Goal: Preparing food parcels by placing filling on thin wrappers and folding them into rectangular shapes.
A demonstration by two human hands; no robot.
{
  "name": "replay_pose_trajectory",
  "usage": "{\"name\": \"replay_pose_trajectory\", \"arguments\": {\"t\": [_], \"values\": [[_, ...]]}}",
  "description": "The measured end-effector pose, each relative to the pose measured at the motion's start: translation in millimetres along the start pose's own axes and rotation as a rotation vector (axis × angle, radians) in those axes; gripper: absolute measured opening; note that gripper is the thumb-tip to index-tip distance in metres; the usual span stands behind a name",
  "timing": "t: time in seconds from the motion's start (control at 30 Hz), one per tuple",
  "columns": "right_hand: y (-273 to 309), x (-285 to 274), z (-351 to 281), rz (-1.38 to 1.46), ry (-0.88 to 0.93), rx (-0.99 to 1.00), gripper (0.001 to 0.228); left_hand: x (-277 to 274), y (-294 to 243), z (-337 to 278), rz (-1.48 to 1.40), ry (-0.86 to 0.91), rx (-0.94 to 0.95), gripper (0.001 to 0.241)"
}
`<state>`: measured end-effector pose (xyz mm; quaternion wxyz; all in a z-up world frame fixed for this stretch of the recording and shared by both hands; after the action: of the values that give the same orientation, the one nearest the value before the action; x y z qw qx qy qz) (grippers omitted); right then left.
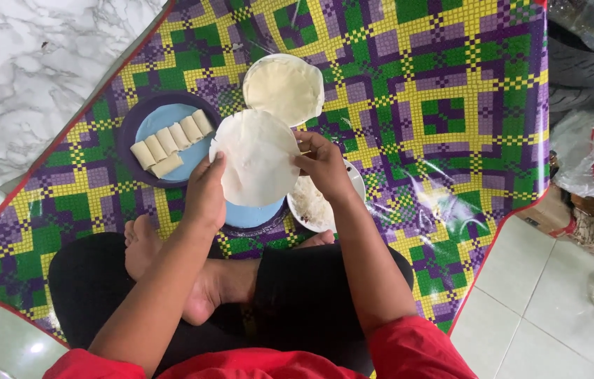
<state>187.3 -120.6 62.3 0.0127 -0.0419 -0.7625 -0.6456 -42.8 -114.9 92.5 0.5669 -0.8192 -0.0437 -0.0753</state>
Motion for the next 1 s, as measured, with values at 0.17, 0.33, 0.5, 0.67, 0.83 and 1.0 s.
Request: {"name": "replay_pose_trajectory", "arguments": {"t": [0.17, 0.33, 0.5, 0.67, 0.83, 1.0], "values": [[-4.1, 1.2, 3.5, -0.007, -0.038, -0.011, 0.043, -6.8, 0.3, 2.3, 0.003, 0.010, -0.024, 0.051], [-7.8, 5.4, 8.0, 0.006, -0.045, 0.009, 0.042, -26.7, 4.9, 7.3, 0.113, 0.076, -0.053, 0.050], [-22.4, 14.4, 17.1, -0.001, -0.020, 0.032, 0.042, -47.5, 15.7, 17.8, 0.167, 0.094, -0.070, 0.049], [-52.0, 20.5, 31.0, 0.049, 0.030, 0.089, 0.043, -78.9, 23.5, 45.2, 0.327, 0.154, -0.046, 0.047], [-73.7, 34.7, 34.3, 0.087, 0.054, 0.175, 0.043, -141.7, 92.9, 116.1, 0.511, 0.236, 0.019, 0.039], [-85.5, 36.7, 34.9, 0.077, 0.080, 0.231, 0.039, -110.2, 59.4, 90.2, 0.422, 0.276, -0.174, 0.042]]}}
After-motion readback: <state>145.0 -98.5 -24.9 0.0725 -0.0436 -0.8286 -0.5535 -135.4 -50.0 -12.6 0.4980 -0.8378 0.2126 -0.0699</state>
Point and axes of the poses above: each hand's wrist, its own z-axis towards the middle knuckle, its own x-axis out of the palm, y = z × x, the point moved 3 cm from there along z, towards the middle knuckle, and after that the axes turned 4 degrees about y, right-handed, at the moved point
